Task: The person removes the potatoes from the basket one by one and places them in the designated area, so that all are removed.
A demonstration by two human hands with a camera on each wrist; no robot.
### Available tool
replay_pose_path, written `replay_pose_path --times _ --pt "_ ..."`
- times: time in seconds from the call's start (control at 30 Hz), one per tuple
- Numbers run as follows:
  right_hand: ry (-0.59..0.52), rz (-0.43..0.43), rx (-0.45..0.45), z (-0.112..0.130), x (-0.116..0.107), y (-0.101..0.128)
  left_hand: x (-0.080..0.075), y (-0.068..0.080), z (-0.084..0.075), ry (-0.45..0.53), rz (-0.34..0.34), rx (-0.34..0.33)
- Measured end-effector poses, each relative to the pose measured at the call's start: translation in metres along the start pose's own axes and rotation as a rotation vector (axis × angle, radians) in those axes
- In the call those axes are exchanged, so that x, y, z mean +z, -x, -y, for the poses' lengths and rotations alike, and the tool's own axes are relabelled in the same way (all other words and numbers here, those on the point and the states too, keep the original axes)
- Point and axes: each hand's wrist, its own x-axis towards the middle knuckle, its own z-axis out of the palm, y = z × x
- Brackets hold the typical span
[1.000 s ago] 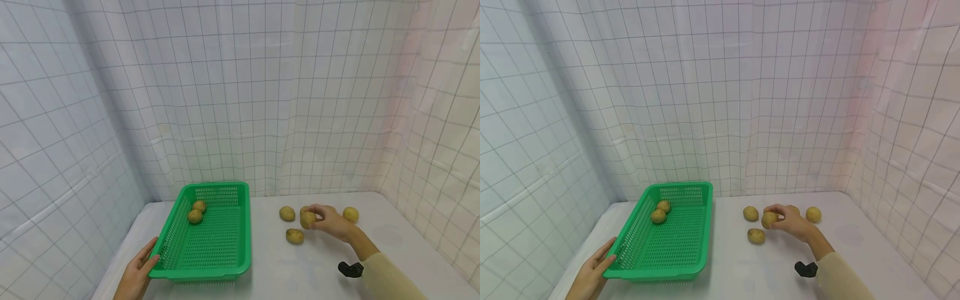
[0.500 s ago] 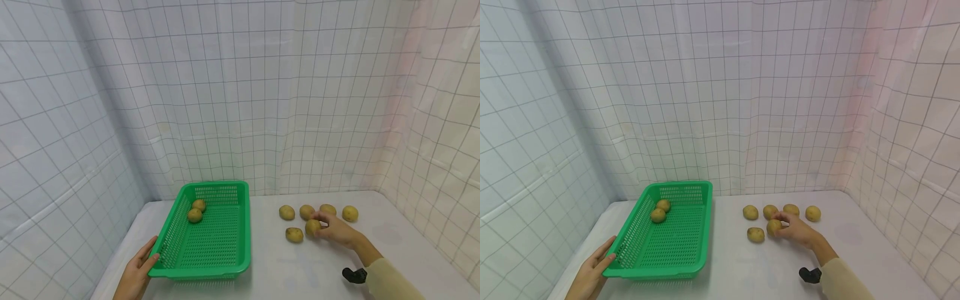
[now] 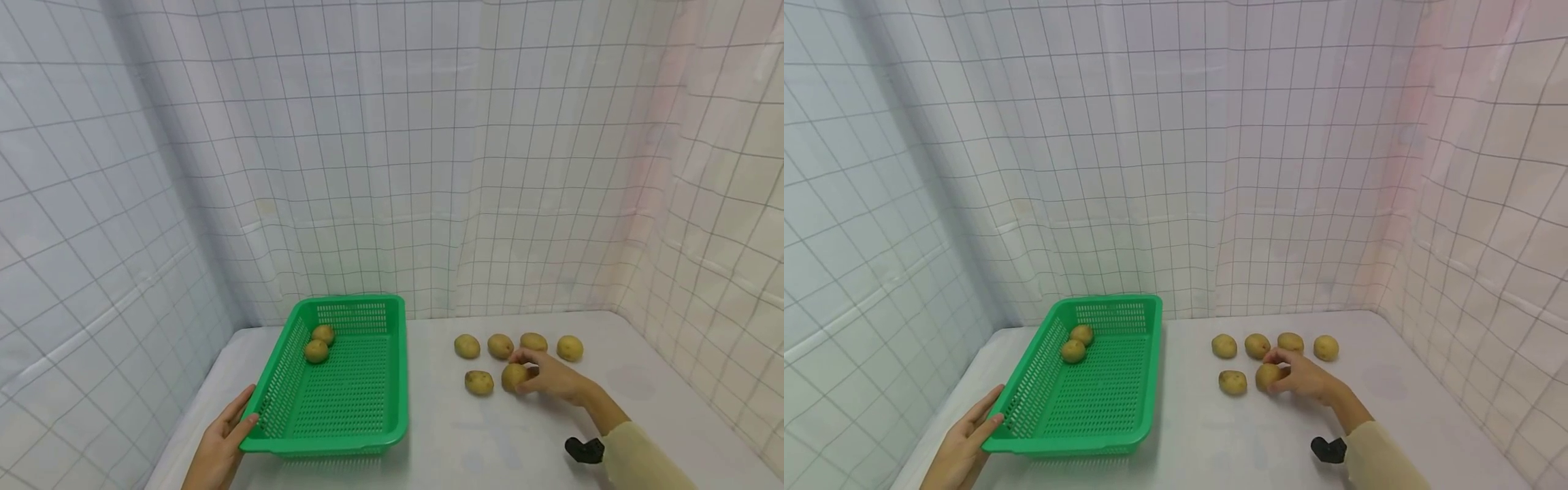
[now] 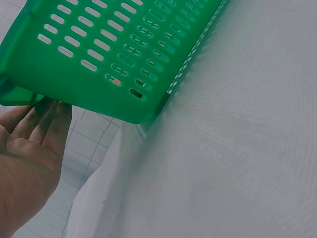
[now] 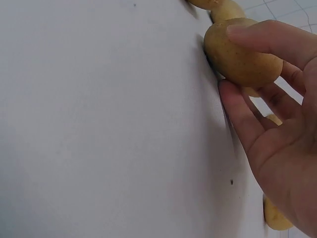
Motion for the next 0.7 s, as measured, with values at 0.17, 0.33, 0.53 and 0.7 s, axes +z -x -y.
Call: replay_pose_path --times 0.17,0.33,0.53,0.7 --pt "0.037 -0.021 0.019 -0.0004 -0.0041 0.0049 -0.0009 0.0000 0.0011 0.003 0.002 0.006" --pt "0.002 -0.020 -0.003 -0.0043 -0.0031 0.0062 -0.0014 -0.0008 0.0016 0.006 0.009 0.011" --pt "-0.035 0.004 -0.030 -0.0065 0.0016 0.0037 -0.0019 -0.0021 0.0030 0.022 0.007 0.005" --pt "0.031 0.006 -0.022 0.0010 0.0005 0.0018 -0.0029 -0.0029 0.0025 0.020 0.011 -0.001"
